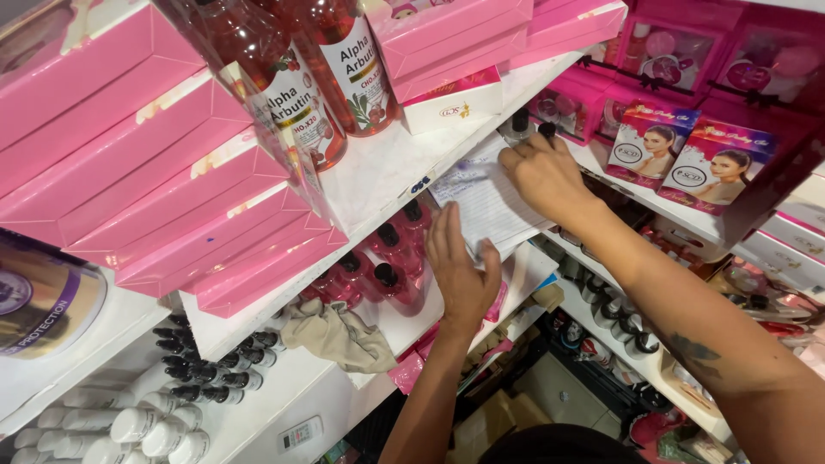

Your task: The person wipes a pink product box with a cloth and places it on a shelf. They then pick up a notepad and pen, write on the notepad, and place it back on the shelf. Finally, they pick up and arrange several pink boxes on the shelf.

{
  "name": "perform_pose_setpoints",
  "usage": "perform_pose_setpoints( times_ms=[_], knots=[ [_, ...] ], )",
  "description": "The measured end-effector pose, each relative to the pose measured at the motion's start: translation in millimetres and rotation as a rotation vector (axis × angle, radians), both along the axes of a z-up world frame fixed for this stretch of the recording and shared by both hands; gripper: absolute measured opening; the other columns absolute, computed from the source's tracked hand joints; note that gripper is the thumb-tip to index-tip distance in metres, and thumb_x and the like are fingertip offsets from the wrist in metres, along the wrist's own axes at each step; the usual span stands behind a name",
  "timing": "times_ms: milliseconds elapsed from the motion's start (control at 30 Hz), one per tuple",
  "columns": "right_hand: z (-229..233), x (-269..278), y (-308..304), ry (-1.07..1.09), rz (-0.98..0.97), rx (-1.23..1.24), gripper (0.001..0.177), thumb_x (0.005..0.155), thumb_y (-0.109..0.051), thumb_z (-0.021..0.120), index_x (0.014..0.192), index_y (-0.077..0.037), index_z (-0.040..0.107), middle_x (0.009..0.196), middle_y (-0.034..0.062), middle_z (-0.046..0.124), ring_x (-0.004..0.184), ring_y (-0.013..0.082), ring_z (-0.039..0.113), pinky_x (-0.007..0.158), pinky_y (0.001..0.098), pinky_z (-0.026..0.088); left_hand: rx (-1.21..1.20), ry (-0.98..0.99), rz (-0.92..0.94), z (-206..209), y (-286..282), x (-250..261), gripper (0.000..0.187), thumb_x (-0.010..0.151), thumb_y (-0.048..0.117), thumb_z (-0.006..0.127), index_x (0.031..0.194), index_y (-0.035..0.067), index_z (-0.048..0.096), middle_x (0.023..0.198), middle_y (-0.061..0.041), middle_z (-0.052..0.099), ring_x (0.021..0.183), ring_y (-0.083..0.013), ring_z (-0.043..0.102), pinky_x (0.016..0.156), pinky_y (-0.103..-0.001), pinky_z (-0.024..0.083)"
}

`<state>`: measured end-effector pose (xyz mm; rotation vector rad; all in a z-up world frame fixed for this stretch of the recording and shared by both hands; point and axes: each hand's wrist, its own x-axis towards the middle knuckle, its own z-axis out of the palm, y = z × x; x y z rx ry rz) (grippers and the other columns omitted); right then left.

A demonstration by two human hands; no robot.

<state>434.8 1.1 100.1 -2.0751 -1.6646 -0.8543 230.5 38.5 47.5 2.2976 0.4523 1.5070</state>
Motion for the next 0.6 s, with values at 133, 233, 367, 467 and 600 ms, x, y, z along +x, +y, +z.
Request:
perform_pose_setpoints(
  times_ms=[133,233,367,467,600],
  knots=[
    [-7,6,17,-0.028,0.036,-0.062,0.011,0.091,-0.016,0.063,0.098,-0.011,0.07,0.099,0.0046,0.072,0.105,0.0266,0.059,0.092,0.0476,0.045,-0.076,0.016,0.086,2,15,15,0.066,0.094,0.018,0.057,0.152,-0.009,0.039,0.152,-0.029,0.043,0.145,-0.047,0.038,0.122,-0.059,0.028],
    [-25,15,34,-0.04,0.044,-0.05,0.012,0.091,-0.016,0.065,0.099,-0.013,0.072,0.099,0.003,0.072,0.104,0.0256,0.059,0.088,0.0453,0.044,-0.052,0.061,0.144,-3,27,30,0.062,0.095,0.019,0.056,0.15,-0.008,0.042,0.153,-0.028,0.043,0.146,-0.0476,0.037,0.122,-0.06,0.027],
    [-30,12,46,0.001,0.054,-0.036,0.019,0.087,-0.023,0.071,0.103,-0.016,0.076,0.105,0.0038,0.069,0.108,0.0273,0.056,0.088,0.0482,0.043,-0.023,0.213,0.226,-3,42,52,0.057,0.096,0.023,0.056,0.148,-0.001,0.048,0.155,-0.024,0.043,0.147,-0.0475,0.034,0.12,-0.065,0.021],
    [-28,9,46,0.068,0.048,-0.046,0.026,0.085,-0.03,0.075,0.106,-0.016,0.076,0.11,0.0064,0.066,0.111,0.03,0.053,0.089,0.051,0.043,-0.019,0.345,0.251,0,52,64,0.057,0.097,0.026,0.057,0.148,0.001,0.049,0.154,-0.022,0.043,0.146,-0.0476,0.032,0.12,-0.07,0.016],
    [-20,2,40,0.124,0.05,-0.059,0.031,0.085,-0.031,0.076,0.112,-0.016,0.075,0.116,0.0075,0.064,0.115,0.0308,0.051,0.091,0.0518,0.043,-0.009,0.421,0.26,4,59,68,0.057,0.096,0.027,0.057,0.147,0.003,0.05,0.154,-0.021,0.042,0.147,-0.0477,0.029,0.118,-0.072,0.013]
  ],
)
